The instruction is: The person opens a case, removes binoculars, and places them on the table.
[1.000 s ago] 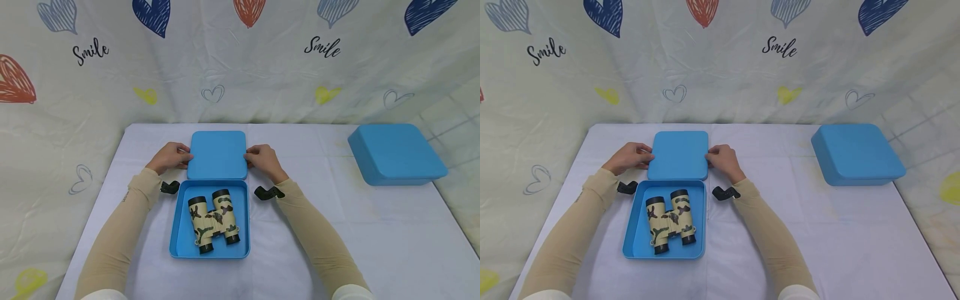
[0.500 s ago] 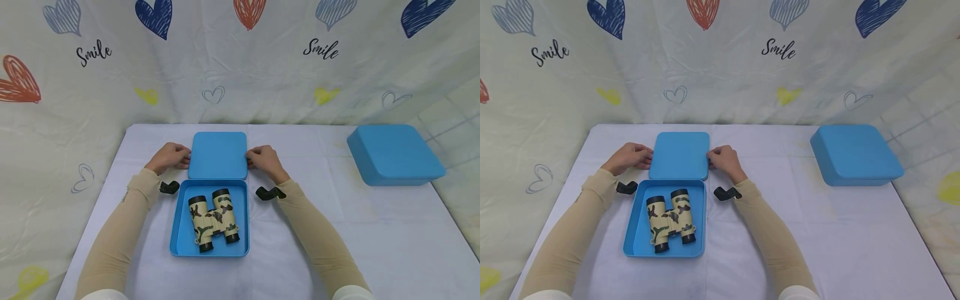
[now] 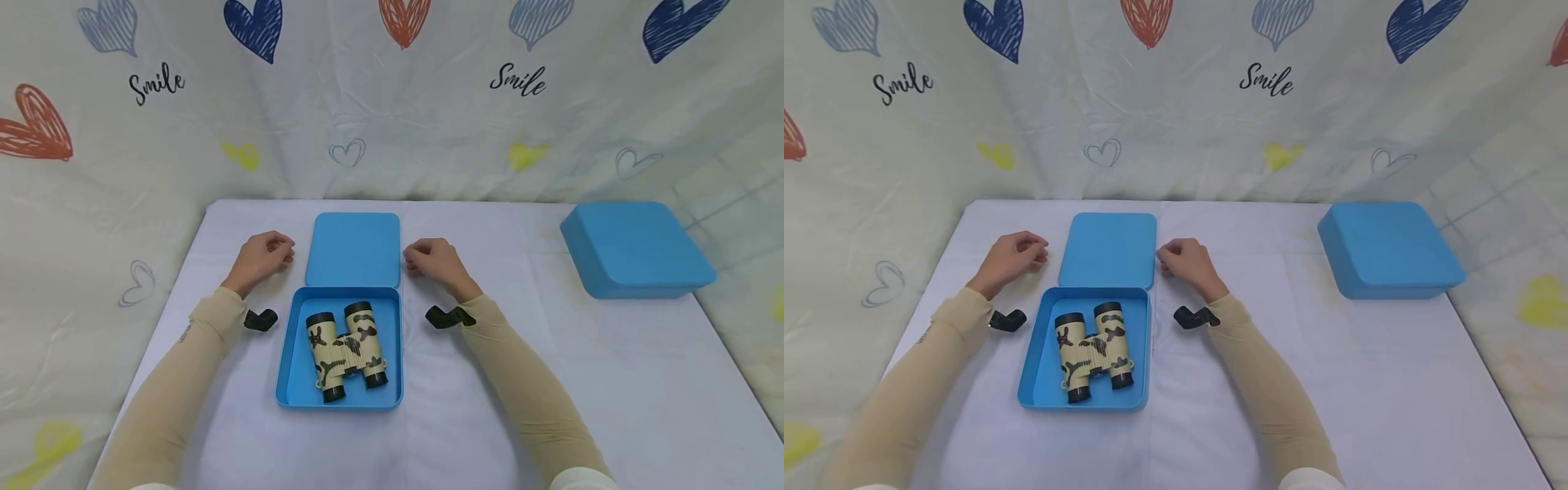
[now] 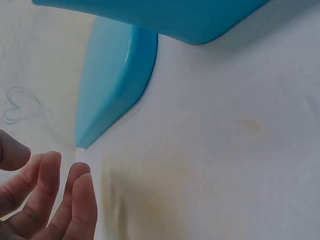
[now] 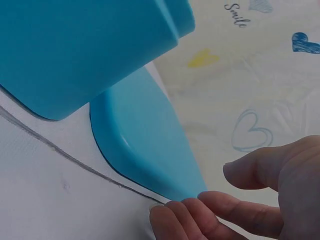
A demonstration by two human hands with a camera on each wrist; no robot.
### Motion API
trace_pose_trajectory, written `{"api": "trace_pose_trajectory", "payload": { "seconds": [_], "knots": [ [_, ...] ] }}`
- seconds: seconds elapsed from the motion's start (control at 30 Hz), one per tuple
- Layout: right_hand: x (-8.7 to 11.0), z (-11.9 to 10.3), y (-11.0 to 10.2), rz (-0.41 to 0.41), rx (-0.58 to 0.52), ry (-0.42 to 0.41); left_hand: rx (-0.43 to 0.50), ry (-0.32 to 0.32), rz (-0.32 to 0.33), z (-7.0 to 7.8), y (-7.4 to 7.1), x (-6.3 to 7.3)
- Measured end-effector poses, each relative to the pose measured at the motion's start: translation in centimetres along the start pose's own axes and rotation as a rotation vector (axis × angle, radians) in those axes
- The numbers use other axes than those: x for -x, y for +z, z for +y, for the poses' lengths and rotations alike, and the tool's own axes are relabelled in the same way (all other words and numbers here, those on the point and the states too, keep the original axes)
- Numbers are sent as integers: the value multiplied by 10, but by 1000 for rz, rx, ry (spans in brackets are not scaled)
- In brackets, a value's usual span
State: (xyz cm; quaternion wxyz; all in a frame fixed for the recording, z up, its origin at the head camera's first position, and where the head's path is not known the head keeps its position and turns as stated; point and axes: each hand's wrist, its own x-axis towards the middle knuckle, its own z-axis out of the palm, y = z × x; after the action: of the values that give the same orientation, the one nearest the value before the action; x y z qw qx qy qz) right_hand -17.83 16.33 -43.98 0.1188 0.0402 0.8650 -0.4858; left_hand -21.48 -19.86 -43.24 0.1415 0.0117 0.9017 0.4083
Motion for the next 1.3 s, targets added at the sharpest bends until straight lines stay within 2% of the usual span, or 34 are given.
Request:
{"api": "trace_pose_trajectory", "payload": {
  "seconds": [0.17,0.33,0.43,0.67,0.83,1.07,1.3],
  "knots": [
    [10,-3,-4,-4,12,-48,-84,61,5,-4,-2,14],
    [22,-12,-7,6,43,-105,-177,142,25,-9,-3,34],
    [28,-17,-8,3,60,-140,-219,169,47,-15,-4,46],
    [46,-24,-9,12,108,-203,-260,206,85,-20,-6,71],
    [58,-30,-4,23,142,-261,-270,238,146,-19,0,86],
    [73,-33,8,41,230,-444,-327,325,196,-14,16,98],
    [86,-34,20,33,328,-641,-398,325,209,-12,25,109]
  ]
}}
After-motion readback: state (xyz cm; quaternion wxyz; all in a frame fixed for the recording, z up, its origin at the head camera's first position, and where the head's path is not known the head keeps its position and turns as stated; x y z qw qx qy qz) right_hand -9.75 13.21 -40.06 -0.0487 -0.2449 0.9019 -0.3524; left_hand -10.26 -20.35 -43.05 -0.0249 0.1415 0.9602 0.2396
